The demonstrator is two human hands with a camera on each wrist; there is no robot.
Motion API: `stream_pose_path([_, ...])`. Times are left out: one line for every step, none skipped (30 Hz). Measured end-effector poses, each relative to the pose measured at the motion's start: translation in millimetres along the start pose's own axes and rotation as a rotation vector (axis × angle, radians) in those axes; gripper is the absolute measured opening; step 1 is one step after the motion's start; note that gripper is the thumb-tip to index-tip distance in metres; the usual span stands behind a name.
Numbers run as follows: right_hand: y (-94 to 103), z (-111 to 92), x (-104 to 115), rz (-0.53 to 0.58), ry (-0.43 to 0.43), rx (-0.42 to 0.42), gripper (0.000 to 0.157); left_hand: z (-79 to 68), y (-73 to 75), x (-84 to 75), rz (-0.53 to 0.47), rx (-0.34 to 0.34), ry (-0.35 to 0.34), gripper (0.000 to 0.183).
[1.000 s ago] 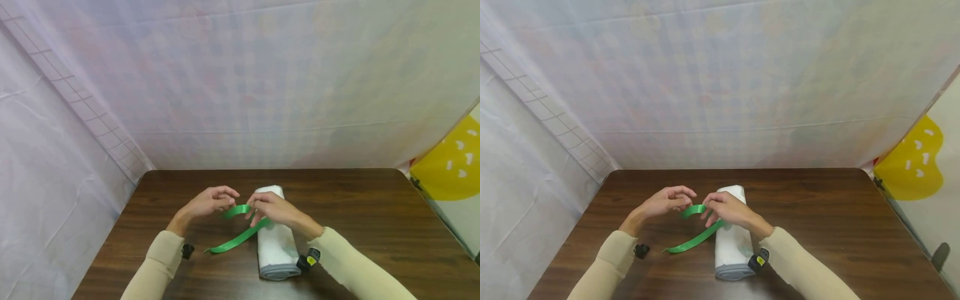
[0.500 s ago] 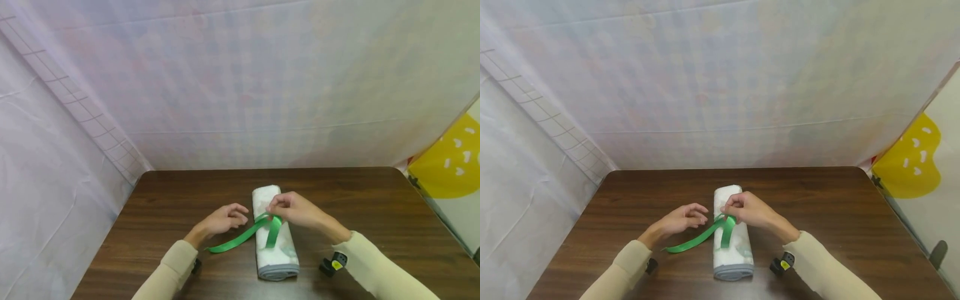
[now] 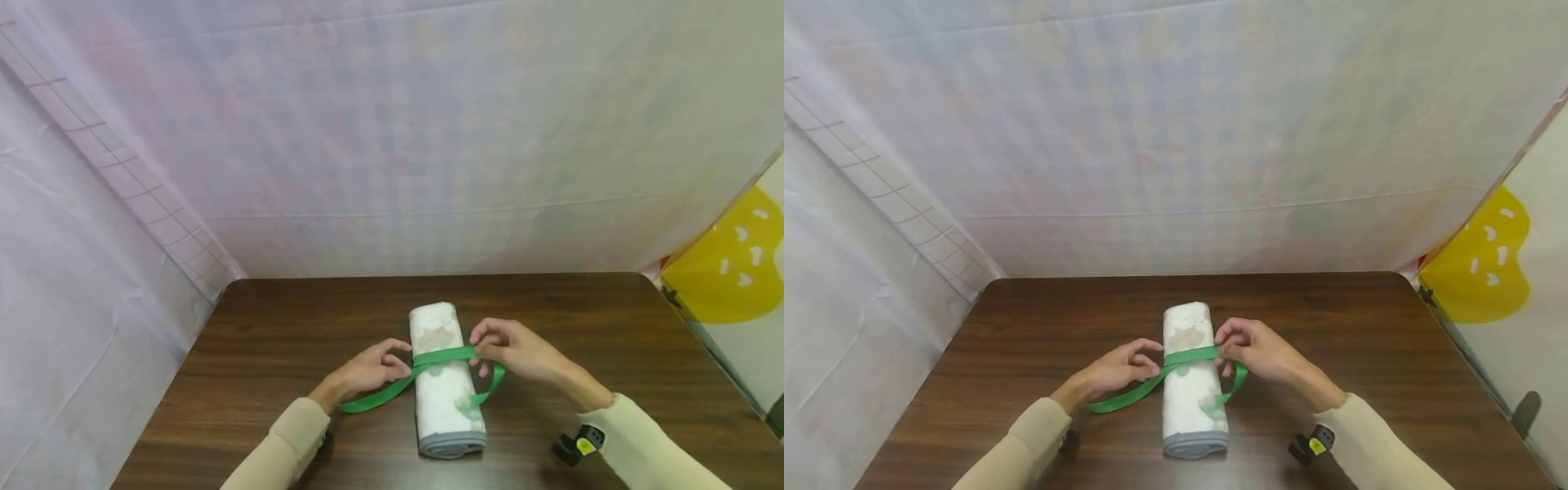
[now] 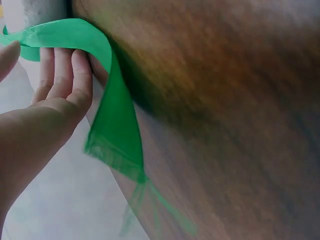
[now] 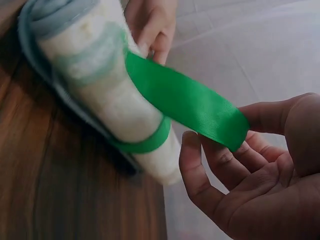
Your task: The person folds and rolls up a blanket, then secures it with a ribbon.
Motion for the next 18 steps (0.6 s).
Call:
stream_pose_path([2.1,-2.0,-2.8,-0.005,-0.009,-0.009,0.016,-0.2,0.3,0.1,0.004,0.001,-0.001,0.045])
stream_pose_path([3.8,-4.3,-5.4,-0.01,-0.015,-0.016,0.016,-0.5,0.5,0.1,0.003,0.004,-0.003,0.046])
stream_pose_path([5.6,-6.7,-8.7,-0.006,-0.027,-0.023,0.016,-0.8,0.9,0.0,0.004,0.006,-0.004,0.046])
stream_pose_path([7.4,-9.3,-12.4,-0.001,-0.038,-0.027,0.016,-1.0,1.2,0.1,-0.002,0.009,-0.002,0.047])
stream_pose_path([9.1,-12.0,-15.9,-0.005,-0.041,-0.027,0.016,-1.0,1.7,0.1,-0.011,0.01,-0.006,0.048])
stream_pose_path([10.6,-14.6,-20.0,-0.001,-0.052,-0.03,0.016,-1.1,2.2,0.2,-0.022,0.011,-0.006,0.048])
stream_pose_path([11.9,-17.4,-23.9,0.0,-0.054,-0.028,0.017,-1.2,2.9,0.3,-0.032,0.012,-0.004,0.048])
stream_pose_path([13.1,-20.0,-28.3,0.007,-0.06,-0.029,0.017,-1.3,3.7,0.6,-0.038,0.014,-0.004,0.049])
stream_pose_path([14.2,-22.5,-32.8,0.013,-0.066,-0.028,0.018,-1.4,4.8,0.8,-0.039,0.013,-0.004,0.049])
stream_pose_path([15.1,-24.9,-37.1,0.016,-0.07,-0.028,0.018,-1.7,5.9,1.2,-0.04,0.012,-0.002,0.049])
stream_pose_path([15.8,-27.3,-41.3,0.014,-0.074,-0.027,0.019,-2.1,7.4,1.4,-0.029,0.009,-0.004,0.049])
stream_pose_path([16.4,-29.4,-45.5,0.017,-0.083,-0.029,0.02,-2.6,8.9,2.1,-0.014,0.006,-0.001,0.049])
stream_pose_path([16.9,-31.3,-49.6,0.016,-0.089,-0.027,0.021,-3.1,10.5,2.8,0.002,0.001,0.0,0.049])
stream_pose_path([17.5,-33.1,-53.7,0.014,-0.1,-0.027,0.021,-3.8,12.3,3.5,0.019,-0.005,0.001,0.049])
stream_pose_path([17.9,-34.7,-57.5,0.011,-0.106,-0.024,0.022,-4.3,14.0,4.4,0.032,-0.012,0.003,0.048])
stream_pose_path([18.4,-36.3,-61.0,0.01,-0.112,-0.022,0.022,-4.6,15.5,5.6,0.044,-0.018,0.006,0.048])
stream_pose_path([19.0,-37.6,-64.5,0.006,-0.117,-0.02,0.022,-4.7,16.9,7.0,0.053,-0.024,0.007,0.048])
stream_pose_path([19.6,-38.8,-67.7,0.001,-0.122,-0.019,0.022,-4.9,18.2,8.2,0.058,-0.029,0.01,0.047])
Point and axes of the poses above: each hand's wrist, its own z-axis towards the middle knuckle, its own y-axis out of the back of the hand, x = y × z, the point moved 6 cm from there along z, towards the middle knuckle, and after that the axes turned 3 degrees about x, right-handed, at the moved point
